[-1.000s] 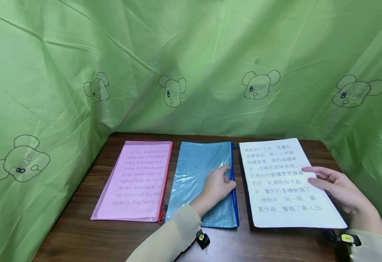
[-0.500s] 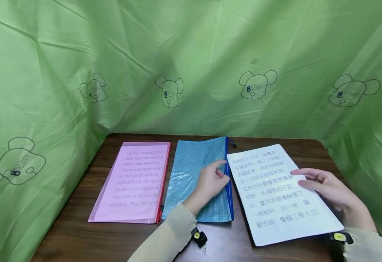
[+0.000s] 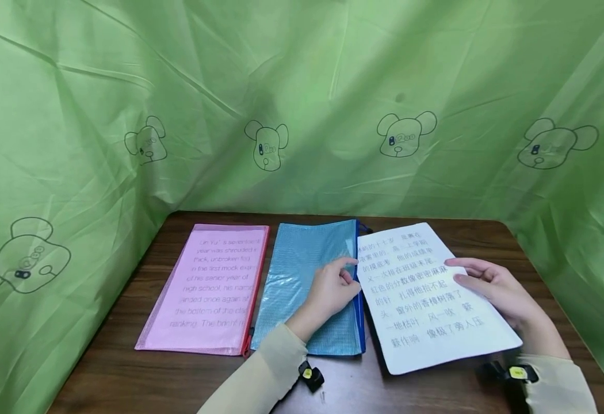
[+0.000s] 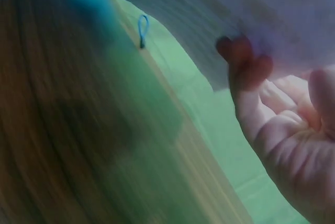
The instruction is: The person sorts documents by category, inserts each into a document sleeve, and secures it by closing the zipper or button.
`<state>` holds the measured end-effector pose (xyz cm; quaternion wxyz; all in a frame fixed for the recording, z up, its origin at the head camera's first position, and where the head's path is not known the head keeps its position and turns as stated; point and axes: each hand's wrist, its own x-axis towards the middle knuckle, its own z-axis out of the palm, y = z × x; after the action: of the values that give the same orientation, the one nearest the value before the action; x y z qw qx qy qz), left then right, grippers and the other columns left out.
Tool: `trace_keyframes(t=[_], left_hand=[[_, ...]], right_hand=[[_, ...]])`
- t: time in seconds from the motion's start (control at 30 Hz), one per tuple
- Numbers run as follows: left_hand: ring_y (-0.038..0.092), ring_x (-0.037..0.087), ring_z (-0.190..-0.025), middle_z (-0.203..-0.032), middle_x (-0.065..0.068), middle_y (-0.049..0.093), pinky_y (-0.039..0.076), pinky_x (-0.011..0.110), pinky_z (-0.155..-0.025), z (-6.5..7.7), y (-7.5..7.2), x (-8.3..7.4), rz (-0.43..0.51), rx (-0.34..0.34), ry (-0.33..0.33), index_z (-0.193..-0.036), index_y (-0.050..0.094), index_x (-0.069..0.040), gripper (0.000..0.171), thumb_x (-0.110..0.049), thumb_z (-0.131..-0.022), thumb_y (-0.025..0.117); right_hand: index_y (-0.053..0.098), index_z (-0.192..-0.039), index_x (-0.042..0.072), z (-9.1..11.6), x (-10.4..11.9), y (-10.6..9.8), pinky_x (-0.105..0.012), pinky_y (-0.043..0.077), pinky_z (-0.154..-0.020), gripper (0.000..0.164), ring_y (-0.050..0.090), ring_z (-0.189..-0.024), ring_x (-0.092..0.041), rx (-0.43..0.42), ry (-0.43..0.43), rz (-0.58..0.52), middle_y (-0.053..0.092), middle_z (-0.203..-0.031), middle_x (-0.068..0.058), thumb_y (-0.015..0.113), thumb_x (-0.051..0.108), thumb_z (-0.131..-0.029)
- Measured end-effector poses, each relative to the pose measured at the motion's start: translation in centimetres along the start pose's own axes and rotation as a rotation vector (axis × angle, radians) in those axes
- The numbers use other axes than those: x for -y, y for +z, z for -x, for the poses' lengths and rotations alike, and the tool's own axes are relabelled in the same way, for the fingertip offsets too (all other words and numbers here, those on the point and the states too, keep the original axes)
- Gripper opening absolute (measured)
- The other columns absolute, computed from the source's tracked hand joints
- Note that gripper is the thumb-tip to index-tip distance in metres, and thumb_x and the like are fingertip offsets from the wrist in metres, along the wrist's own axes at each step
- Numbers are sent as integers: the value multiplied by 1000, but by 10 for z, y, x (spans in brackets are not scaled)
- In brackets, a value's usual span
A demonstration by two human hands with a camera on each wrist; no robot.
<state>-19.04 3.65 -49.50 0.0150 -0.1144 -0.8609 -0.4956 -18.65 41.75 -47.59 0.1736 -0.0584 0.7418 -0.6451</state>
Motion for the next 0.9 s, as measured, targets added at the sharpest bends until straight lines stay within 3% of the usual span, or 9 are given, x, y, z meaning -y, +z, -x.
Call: trace_keyframes(t=[0.3,0.67,0.9], left_hand=[[56,2,-57,-77,-6,64,46,21,-53,4,3,-7,18,14,6,-135,74,-8,50,1,-86,73],[56,2,-59,-79,-6,64,47,21,-56,5,5,-6,8,22,3,-136,73,-9,50,1,-87,75],[57,3,-61,-81,-6,65,49,22,-58,5,6,-6,9,13,-13,-136,73,-9,50,0,-88,75]], right_hand=[[62,-151,7,-10,9,26,-43,65,-62,44,80,-81,-26,-151,-98,160,80,-110,3,66,24,-112],[62,-151,8,-12,14,34,-42,65,-62,44,80,-81,-25,-158,-78,116,79,-111,2,67,23,-111],[63,-151,6,-15,16,43,-42,66,-63,44,80,-81,-25,-164,-76,30,79,-110,-1,69,21,-110]])
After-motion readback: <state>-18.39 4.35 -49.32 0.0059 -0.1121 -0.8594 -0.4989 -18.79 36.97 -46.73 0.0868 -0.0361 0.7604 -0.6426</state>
